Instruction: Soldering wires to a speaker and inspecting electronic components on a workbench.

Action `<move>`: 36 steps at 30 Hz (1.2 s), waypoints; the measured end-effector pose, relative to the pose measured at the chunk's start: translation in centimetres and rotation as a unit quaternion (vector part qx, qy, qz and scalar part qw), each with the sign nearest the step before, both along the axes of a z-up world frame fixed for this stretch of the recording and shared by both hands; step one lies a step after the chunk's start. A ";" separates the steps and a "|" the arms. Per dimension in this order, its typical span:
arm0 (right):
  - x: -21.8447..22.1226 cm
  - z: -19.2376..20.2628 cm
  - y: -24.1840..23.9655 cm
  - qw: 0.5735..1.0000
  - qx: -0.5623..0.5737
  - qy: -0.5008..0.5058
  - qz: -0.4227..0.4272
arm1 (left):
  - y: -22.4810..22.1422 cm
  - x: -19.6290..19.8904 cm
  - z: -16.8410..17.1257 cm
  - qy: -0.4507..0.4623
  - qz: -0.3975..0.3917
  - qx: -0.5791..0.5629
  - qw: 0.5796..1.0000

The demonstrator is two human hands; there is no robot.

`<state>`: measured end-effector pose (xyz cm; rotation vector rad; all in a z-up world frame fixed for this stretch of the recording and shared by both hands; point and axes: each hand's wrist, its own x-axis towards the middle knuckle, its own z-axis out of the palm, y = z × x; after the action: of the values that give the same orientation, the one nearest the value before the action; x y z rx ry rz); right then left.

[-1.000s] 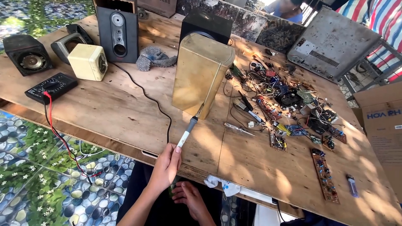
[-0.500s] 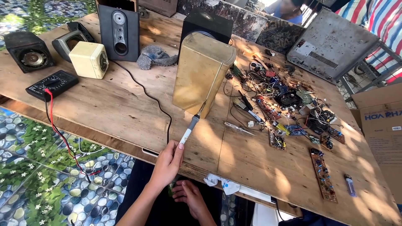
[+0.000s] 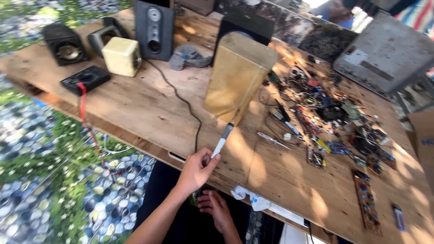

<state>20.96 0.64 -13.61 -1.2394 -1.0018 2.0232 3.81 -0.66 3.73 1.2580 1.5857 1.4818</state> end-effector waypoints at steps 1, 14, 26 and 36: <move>-0.1 0.0 -0.1 1.000 -0.003 -0.001 0.014 | -0.1 0.0 -0.3 -0.001 0.014 -0.003 1.000; 0.1 -1.1 0.6 1.000 -0.007 -0.003 -0.004 | -0.1 0.3 -0.9 -0.015 0.013 0.045 0.999; -0.2 1.1 -0.2 1.000 -0.013 -0.013 0.005 | -0.4 0.3 -0.3 -0.029 0.019 0.033 0.999; 1.7 -5.4 1.1 0.989 0.102 -0.026 0.105 | -0.4 0.3 -1.2 -0.155 -0.021 0.030 0.987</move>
<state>22.66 1.70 -18.98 -1.1229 -1.3780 1.9894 4.07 -1.11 2.55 1.0259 1.3124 1.6189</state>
